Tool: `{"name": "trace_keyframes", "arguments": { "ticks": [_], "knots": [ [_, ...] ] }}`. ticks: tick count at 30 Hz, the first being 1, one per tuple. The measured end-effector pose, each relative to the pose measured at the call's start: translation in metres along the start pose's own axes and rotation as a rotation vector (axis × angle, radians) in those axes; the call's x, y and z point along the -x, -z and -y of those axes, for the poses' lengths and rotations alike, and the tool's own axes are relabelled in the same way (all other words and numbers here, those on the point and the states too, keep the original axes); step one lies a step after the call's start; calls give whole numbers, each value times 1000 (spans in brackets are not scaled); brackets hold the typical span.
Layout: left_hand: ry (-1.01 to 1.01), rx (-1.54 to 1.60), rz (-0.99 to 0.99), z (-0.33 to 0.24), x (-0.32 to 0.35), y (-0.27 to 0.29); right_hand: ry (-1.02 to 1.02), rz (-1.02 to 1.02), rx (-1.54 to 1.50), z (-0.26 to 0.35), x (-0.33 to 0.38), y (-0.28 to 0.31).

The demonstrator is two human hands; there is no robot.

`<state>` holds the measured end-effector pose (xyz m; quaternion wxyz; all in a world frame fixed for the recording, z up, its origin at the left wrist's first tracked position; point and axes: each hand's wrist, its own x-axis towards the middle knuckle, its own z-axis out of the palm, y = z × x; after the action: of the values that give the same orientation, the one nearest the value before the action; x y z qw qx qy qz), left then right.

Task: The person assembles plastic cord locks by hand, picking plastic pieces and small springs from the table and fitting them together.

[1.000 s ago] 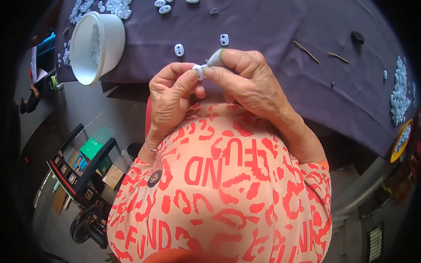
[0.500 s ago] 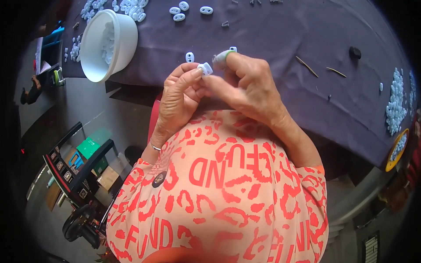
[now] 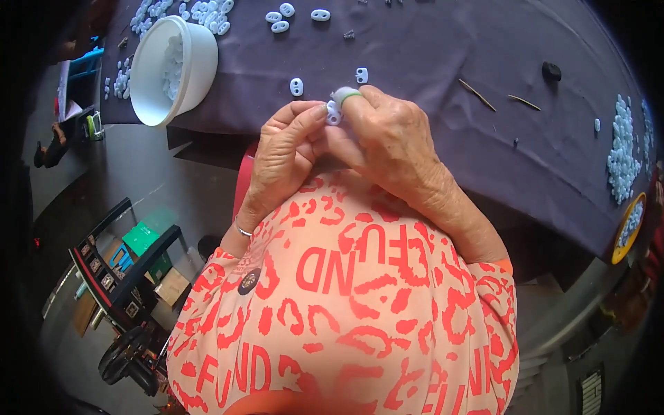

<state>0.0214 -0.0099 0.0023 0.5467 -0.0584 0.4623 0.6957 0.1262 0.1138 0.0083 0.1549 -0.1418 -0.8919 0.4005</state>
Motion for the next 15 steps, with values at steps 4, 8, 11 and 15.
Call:
{"name": "trace_keyframes", "arguments": {
  "ticks": [4,8,11,15],
  "knots": [
    [35,116,3,4,-1,3,-21,25,183,2,2,-2],
    [35,94,24,4,0,3,-8,36,224,4,0,0],
    [32,87,8,4,1,2,17,60,240,3,-2,-1],
    [34,50,-53,2,2,-1,43,24,178,-1,1,-7]
  ]
}}
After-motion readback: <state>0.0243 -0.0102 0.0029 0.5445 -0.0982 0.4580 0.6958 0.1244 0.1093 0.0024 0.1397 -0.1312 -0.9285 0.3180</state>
